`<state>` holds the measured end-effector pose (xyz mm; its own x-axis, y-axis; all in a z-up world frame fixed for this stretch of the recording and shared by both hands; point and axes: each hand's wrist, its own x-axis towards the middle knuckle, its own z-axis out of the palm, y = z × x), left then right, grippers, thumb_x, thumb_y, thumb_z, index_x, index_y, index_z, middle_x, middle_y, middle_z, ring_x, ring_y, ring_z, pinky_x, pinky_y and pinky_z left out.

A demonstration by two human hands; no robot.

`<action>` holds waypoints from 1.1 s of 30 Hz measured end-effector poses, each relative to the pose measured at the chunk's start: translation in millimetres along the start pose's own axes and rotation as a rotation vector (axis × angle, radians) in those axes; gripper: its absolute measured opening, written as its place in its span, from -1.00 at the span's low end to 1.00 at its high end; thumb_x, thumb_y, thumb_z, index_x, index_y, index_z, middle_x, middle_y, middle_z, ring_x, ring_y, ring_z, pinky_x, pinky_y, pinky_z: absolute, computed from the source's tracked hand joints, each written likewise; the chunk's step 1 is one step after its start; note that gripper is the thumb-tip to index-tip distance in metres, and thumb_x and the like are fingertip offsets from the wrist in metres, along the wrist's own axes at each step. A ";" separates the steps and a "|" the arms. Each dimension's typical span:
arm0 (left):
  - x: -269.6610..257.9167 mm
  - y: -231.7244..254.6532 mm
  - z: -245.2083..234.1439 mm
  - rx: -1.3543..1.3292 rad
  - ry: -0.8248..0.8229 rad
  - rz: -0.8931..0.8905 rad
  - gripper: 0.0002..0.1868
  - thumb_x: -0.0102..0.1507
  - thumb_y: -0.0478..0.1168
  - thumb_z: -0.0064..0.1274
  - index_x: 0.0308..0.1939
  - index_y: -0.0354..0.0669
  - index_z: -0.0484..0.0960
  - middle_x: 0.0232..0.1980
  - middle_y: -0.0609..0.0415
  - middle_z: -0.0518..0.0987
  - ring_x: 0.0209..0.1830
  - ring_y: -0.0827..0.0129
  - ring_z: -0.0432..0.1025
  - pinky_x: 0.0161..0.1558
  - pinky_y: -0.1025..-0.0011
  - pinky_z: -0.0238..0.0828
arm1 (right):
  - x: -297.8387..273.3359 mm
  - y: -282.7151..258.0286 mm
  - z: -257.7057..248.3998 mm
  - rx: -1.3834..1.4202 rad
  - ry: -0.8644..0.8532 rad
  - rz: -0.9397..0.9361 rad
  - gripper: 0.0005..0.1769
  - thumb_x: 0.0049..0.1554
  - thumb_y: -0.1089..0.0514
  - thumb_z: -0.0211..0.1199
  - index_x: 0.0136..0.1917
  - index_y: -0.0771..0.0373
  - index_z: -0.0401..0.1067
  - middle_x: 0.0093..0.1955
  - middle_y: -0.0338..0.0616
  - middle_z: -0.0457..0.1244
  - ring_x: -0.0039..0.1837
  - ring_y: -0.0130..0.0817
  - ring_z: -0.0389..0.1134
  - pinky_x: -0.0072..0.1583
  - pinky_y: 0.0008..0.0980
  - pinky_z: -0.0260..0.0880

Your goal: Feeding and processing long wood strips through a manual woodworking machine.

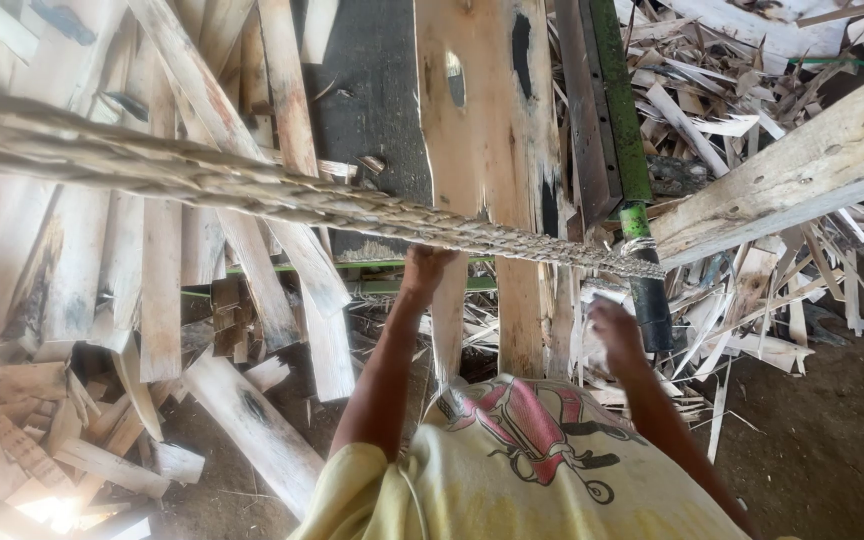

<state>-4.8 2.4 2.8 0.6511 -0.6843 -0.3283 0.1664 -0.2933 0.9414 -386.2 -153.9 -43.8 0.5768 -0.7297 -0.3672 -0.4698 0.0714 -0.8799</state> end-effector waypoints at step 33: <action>64.5 -27.6 69.4 -0.333 -0.103 0.235 -0.61 0.30 -0.36 0.18 0.22 -0.24 0.57 0.06 -0.03 0.67 -0.06 0.33 0.56 -0.02 0.31 0.62 | -88.3 -321.6 -82.5 -0.111 -0.032 0.142 -0.26 0.02 0.20 0.27 0.44 0.20 0.13 -0.18 0.00 0.26 -0.36 -0.31 0.29 -0.41 -0.33 0.41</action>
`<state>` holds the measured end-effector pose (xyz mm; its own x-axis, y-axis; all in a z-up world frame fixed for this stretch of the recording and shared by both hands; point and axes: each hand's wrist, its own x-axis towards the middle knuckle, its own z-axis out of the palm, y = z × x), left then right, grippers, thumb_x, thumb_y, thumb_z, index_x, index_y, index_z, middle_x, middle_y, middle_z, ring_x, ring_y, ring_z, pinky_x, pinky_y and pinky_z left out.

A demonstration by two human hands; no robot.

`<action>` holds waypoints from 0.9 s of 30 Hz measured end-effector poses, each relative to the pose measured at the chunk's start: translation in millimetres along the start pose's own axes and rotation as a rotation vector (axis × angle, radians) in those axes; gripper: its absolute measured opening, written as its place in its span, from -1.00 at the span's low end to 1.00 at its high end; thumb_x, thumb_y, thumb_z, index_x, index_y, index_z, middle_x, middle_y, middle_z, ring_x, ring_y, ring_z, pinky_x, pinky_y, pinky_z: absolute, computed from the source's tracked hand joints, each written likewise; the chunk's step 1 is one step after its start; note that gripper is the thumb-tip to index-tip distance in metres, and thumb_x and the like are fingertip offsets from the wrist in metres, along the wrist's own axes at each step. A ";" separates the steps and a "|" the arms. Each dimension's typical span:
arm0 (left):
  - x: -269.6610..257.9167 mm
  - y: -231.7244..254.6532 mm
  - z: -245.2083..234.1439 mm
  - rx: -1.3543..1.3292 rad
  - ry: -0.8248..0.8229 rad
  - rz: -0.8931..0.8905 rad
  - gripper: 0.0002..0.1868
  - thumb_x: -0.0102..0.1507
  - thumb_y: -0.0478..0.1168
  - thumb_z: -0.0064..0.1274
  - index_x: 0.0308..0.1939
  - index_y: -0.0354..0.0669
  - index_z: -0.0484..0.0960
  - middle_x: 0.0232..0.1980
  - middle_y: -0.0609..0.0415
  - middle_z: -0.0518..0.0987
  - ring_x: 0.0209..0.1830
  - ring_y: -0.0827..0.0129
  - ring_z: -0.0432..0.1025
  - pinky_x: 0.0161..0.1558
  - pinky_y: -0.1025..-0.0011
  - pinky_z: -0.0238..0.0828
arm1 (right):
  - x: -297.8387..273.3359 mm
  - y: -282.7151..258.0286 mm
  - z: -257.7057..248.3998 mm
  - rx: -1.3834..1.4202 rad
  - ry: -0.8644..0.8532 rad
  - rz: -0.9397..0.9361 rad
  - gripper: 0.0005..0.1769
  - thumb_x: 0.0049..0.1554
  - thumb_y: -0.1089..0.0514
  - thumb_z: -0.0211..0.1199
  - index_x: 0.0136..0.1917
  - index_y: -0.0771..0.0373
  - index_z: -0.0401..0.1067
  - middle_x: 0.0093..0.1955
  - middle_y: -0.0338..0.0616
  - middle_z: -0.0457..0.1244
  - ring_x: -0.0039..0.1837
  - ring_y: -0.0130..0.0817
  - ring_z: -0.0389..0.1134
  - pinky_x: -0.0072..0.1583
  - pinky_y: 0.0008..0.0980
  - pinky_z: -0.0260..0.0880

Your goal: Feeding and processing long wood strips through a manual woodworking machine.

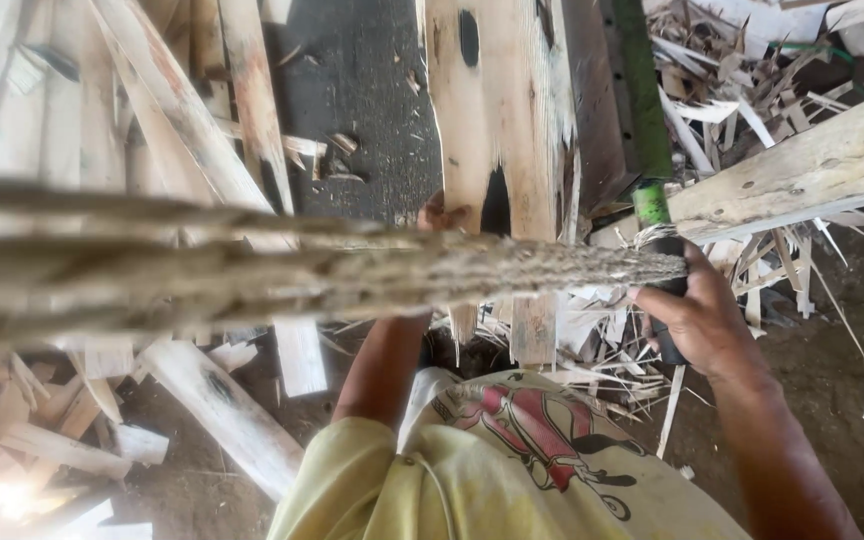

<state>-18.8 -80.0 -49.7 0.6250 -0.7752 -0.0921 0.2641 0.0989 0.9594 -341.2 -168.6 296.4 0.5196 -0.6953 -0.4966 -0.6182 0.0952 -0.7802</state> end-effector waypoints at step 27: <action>-28.6 95.6 -4.8 0.070 0.243 -0.205 -0.71 0.24 -0.39 -0.02 0.03 -0.31 0.61 -0.26 -0.04 0.65 -0.39 0.32 0.52 -0.50 0.44 0.53 | 66.1 202.6 62.0 0.711 -0.032 -0.305 -0.35 0.16 -0.02 0.21 0.41 0.37 0.21 0.10 0.16 0.29 0.07 -0.14 0.38 0.11 -0.19 0.51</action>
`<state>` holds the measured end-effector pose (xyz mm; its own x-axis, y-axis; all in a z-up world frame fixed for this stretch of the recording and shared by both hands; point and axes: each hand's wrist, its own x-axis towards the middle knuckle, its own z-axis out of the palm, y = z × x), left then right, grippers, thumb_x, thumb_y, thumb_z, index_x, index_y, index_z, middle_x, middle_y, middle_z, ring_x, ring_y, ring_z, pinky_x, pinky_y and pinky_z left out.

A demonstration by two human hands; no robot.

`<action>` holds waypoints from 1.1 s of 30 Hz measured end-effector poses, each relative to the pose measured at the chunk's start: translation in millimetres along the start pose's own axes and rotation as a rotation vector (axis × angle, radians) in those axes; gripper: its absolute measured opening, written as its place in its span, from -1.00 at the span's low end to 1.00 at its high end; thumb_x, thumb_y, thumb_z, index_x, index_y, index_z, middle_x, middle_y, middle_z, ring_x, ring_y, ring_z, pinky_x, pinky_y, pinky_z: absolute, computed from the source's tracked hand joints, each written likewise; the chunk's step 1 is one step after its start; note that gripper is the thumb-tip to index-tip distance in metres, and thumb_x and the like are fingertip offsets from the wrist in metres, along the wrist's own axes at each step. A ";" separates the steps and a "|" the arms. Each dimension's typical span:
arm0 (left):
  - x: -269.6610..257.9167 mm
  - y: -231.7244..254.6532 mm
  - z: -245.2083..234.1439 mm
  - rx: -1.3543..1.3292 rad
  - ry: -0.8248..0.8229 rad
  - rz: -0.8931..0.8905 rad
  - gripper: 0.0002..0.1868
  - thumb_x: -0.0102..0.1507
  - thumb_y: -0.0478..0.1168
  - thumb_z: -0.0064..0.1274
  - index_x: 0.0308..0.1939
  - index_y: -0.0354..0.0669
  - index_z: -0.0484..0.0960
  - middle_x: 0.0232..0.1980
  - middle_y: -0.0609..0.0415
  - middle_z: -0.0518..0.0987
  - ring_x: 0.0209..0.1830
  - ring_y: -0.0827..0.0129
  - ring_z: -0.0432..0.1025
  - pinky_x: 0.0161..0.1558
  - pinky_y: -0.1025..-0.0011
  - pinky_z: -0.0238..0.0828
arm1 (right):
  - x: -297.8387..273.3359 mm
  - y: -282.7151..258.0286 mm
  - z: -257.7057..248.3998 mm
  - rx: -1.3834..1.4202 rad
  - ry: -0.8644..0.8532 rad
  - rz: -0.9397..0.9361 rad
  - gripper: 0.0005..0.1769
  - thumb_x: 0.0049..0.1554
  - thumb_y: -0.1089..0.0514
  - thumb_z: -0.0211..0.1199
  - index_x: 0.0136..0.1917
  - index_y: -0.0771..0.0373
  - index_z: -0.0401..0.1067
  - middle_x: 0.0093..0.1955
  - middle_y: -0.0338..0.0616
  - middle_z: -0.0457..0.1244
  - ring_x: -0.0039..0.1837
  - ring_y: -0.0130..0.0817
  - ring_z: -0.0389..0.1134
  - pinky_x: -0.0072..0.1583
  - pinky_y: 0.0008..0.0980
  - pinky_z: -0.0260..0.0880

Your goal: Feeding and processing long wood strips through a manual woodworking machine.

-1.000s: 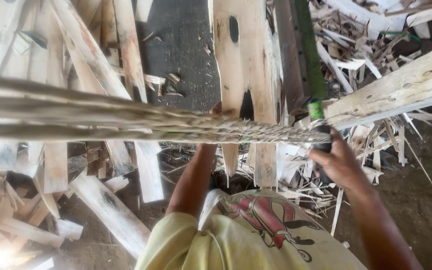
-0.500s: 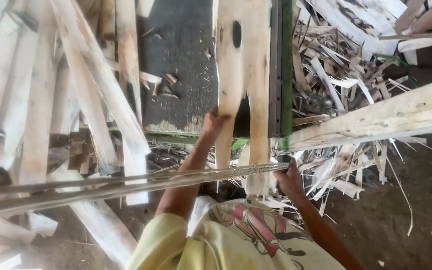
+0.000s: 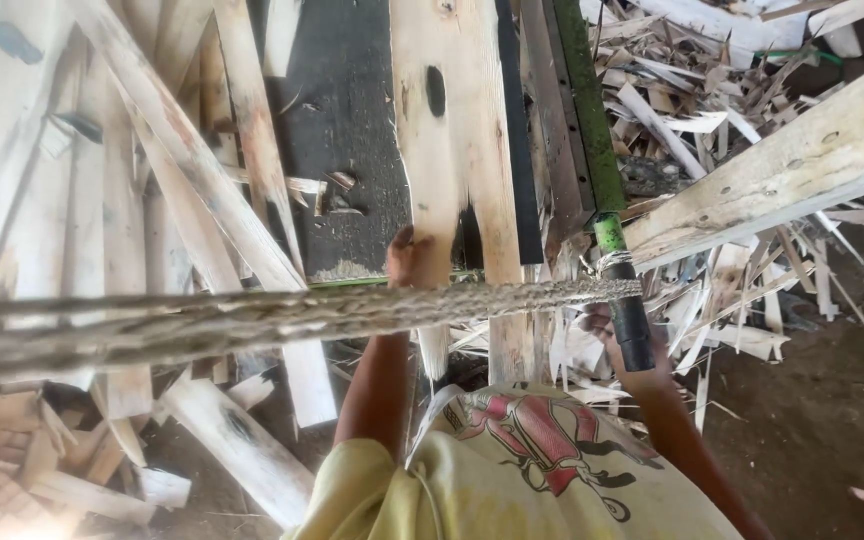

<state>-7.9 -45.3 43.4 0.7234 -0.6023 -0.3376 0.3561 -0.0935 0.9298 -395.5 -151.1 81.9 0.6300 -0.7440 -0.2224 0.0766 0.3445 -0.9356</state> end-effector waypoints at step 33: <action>-42.0 -43.0 -5.6 1.311 0.300 0.560 -0.22 0.24 0.28 0.10 0.39 -0.07 0.37 0.43 -0.17 0.36 0.33 -0.02 0.35 0.26 -0.14 0.34 | 5.2 282.3 -66.5 0.166 0.119 0.659 -0.68 0.16 0.01 0.34 0.00 0.28 0.37 -0.23 -0.03 0.32 -0.27 -0.20 0.37 -0.26 -0.23 0.42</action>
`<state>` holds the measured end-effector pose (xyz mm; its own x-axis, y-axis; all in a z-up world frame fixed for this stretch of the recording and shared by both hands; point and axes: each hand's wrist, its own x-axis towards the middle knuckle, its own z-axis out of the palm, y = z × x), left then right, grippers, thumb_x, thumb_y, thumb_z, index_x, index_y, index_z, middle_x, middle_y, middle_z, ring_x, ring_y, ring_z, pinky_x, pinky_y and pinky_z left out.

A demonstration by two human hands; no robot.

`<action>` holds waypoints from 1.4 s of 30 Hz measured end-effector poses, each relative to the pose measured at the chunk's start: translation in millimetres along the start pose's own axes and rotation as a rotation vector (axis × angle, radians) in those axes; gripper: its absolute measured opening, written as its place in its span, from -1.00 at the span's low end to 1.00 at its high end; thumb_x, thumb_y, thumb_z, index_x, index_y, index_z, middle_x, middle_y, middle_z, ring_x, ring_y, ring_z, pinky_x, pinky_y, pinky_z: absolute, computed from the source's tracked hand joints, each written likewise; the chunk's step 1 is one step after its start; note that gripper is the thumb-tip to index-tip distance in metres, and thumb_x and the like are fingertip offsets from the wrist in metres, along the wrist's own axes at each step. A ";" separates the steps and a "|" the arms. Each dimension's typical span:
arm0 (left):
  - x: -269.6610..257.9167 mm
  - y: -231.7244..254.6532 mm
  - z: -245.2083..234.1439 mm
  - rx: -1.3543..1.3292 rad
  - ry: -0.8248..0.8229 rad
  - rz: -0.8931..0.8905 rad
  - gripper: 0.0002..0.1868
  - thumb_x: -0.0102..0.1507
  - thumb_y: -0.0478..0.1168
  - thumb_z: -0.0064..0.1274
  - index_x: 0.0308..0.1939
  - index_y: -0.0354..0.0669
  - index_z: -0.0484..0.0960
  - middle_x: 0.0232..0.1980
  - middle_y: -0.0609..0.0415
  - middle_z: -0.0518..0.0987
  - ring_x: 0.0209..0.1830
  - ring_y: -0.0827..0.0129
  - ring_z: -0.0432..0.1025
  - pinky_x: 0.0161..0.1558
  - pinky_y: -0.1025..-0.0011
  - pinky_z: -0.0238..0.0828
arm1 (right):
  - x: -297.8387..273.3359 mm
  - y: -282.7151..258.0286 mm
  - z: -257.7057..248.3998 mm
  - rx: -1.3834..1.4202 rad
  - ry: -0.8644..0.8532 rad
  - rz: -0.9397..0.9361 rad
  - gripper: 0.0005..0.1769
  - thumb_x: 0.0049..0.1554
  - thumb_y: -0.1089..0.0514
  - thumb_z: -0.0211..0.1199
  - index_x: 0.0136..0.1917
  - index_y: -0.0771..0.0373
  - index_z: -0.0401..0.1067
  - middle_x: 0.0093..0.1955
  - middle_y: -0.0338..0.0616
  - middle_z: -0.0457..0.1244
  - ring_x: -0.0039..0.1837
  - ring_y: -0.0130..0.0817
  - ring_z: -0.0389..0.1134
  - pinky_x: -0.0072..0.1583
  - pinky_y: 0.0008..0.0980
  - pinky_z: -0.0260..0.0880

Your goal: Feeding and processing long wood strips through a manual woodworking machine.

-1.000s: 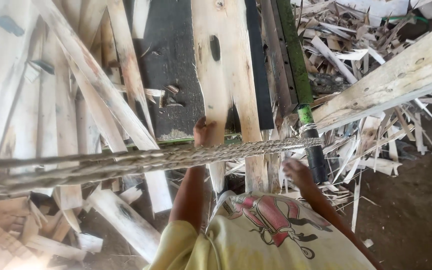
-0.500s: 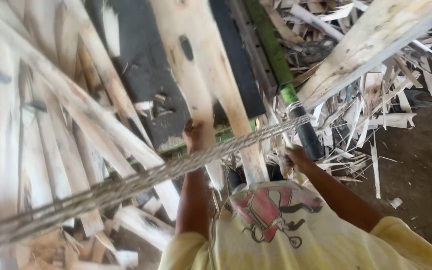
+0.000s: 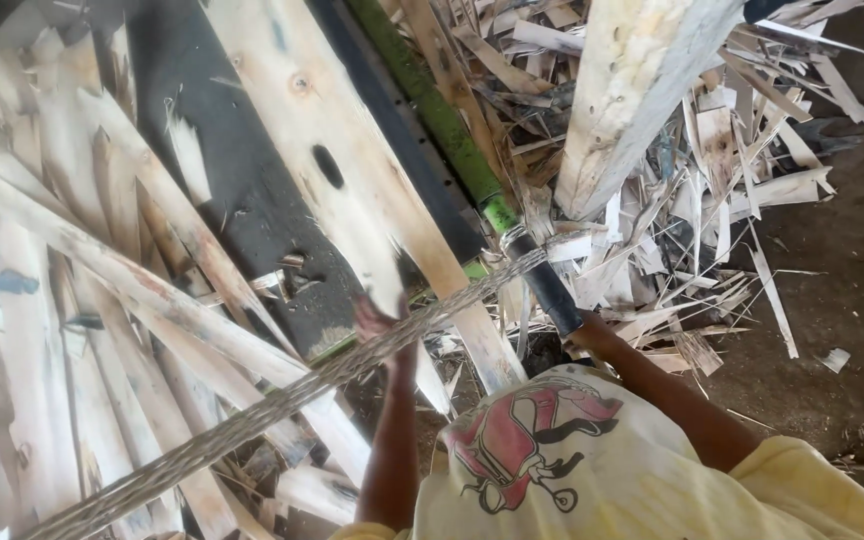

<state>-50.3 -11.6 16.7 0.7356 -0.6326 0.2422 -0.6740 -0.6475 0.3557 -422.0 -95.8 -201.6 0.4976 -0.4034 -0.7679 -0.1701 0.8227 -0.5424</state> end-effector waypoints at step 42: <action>-43.6 90.0 53.7 0.044 -0.372 -0.162 -0.21 0.39 0.12 -0.14 0.64 0.08 -0.02 0.67 -0.32 -0.28 0.65 -0.29 -0.23 0.38 -0.19 0.21 | -170.8 -147.2 71.2 -1.436 -0.063 -0.491 -0.74 0.19 -0.01 0.29 -0.06 0.22 0.40 -0.14 -0.13 0.30 -0.04 -0.10 0.41 0.05 -0.13 0.53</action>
<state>-146.6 -65.1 -10.3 0.7629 -0.6265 -0.1596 -0.5599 -0.7637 0.3214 -421.4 -119.4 33.7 0.7779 -0.4650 -0.4227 -0.6221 -0.4744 -0.6229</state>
